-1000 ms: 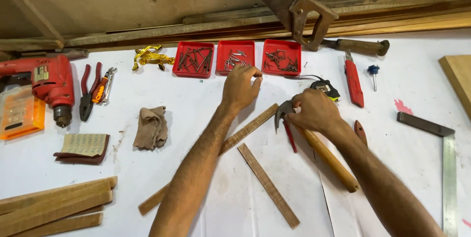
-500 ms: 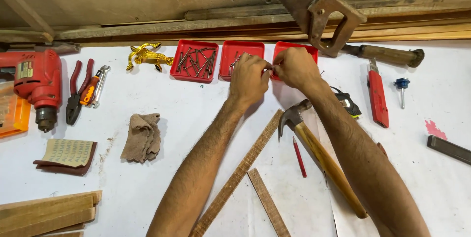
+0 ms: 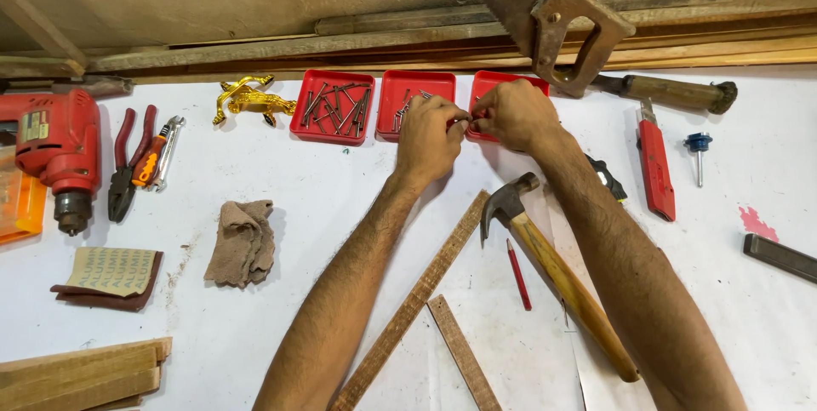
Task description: Measure and prepare wooden strips for assembly on a workshop table.
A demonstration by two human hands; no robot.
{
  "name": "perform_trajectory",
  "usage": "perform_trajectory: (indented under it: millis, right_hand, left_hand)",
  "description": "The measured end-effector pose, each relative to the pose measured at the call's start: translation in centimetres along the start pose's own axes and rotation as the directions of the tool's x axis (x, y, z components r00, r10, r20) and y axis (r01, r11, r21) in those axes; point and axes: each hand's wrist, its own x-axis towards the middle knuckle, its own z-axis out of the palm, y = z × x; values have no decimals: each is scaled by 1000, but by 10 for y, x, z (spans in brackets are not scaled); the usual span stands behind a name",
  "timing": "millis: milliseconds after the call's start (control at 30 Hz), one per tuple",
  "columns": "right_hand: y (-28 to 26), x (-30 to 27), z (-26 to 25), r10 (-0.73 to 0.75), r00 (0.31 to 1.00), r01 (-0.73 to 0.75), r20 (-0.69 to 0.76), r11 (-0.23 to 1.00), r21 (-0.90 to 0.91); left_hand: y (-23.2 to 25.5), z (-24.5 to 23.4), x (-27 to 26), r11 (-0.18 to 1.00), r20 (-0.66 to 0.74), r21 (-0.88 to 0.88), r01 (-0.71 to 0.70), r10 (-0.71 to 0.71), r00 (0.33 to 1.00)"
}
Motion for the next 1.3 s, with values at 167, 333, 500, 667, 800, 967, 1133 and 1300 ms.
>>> perform_trajectory:
  millis: [167,333,500,667,800,967,1133,1300]
  right_hand:
    - [17,7,0,-68,997,67,-26,998,-9]
    - [27,6,1,-35,997,34,-65,999,-12]
    - [14,-1,3,-105,994,109,-36,986,126]
    - [23,7,17,-142,989,149,-49,973,174]
    - [12,-7,-3,-78,997,82,-23,940,331]
    - [34,-16,-10,51,999,-36,-2,729,684]
    - [45,-30,-12,74,996,-84,53,541,837]
    - [32,-60,-22,88,996,-39,-18,600,799]
  left_hand:
    - [2,-9,-1,1000,-34,-18,16,-16,999]
    - [3,-10,4,999,-26,-3,32,-32,999]
    - [9,-8,4,999,-6,36,40,-39,999]
    - [10,-5,3,998,-8,36,47,-47,999]
    - [17,-12,4,999,-27,15,46,-46,999]
    - [20,-6,10,999,-13,9,44,-43,999]
    - [48,-13,7,999,9,36,22,-22,1000]
    - [65,-18,-9,987,26,-153,-49,54,998]
